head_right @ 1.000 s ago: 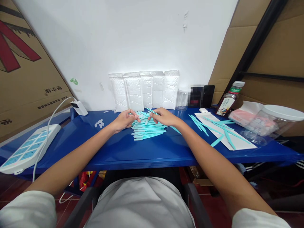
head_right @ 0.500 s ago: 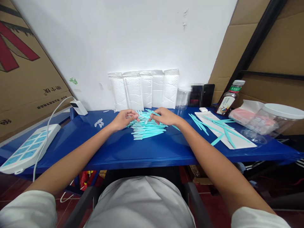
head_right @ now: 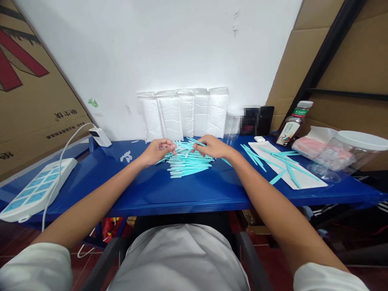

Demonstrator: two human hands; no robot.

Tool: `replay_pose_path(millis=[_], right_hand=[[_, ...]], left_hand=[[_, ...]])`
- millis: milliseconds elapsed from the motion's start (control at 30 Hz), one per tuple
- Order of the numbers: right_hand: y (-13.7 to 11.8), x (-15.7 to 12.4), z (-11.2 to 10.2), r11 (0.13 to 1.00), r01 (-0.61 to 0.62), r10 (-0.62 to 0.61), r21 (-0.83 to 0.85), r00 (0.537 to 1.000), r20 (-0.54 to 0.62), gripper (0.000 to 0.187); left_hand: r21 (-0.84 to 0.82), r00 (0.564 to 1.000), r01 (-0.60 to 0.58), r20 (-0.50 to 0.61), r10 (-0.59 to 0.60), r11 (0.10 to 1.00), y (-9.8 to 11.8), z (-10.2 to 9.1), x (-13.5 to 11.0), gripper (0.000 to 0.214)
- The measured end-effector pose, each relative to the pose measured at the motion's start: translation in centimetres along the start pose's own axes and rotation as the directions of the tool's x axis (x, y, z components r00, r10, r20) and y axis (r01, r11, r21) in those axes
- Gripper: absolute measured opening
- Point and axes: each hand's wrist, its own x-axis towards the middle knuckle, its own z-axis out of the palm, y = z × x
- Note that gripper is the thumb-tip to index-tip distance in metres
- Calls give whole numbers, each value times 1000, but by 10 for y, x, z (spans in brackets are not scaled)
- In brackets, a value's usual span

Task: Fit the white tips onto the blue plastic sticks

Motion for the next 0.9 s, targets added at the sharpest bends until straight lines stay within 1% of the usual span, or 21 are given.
replay_pose_path(millis=[133, 300, 400, 500, 633, 700, 767, 900], right_hand=[[-1, 0, 0, 1000, 7, -7, 21, 1000, 21, 51], [-6, 0, 4, 1000, 14, -15, 20, 999, 43, 49], [-13, 0, 9, 998, 55, -56, 13, 996, 62, 51], [-21, -1, 13, 995, 98, -99, 10, 993, 57, 51], [-25, 0, 14, 996, 88, -89, 19, 993, 73, 53], [-23, 1, 13, 997, 78, -78, 4, 993, 90, 56], [-16, 2, 12, 998, 52, -50, -25, 996, 79, 59], [11, 6, 4, 993, -66, 65, -99, 998, -23, 62]], left_hand=[[-9, 1000, 9, 16, -9, 1000, 1, 0, -1, 49], [-21, 1000, 12, 16, -12, 1000, 4, 4, -2, 48], [-42, 998, 43, 44, -41, 998, 7, 8, -3, 47], [-62, 994, 85, 68, -81, 994, 11, 14, -4, 47], [-81, 994, 98, 51, -94, 992, 15, 18, -5, 47], [-81, 996, 86, 36, -84, 993, 15, 17, -4, 48], [-74, 996, 88, 2, -88, 993, 13, 14, -2, 50], [-52, 984, 140, -104, -145, 989, 3, 4, 1, 53]])
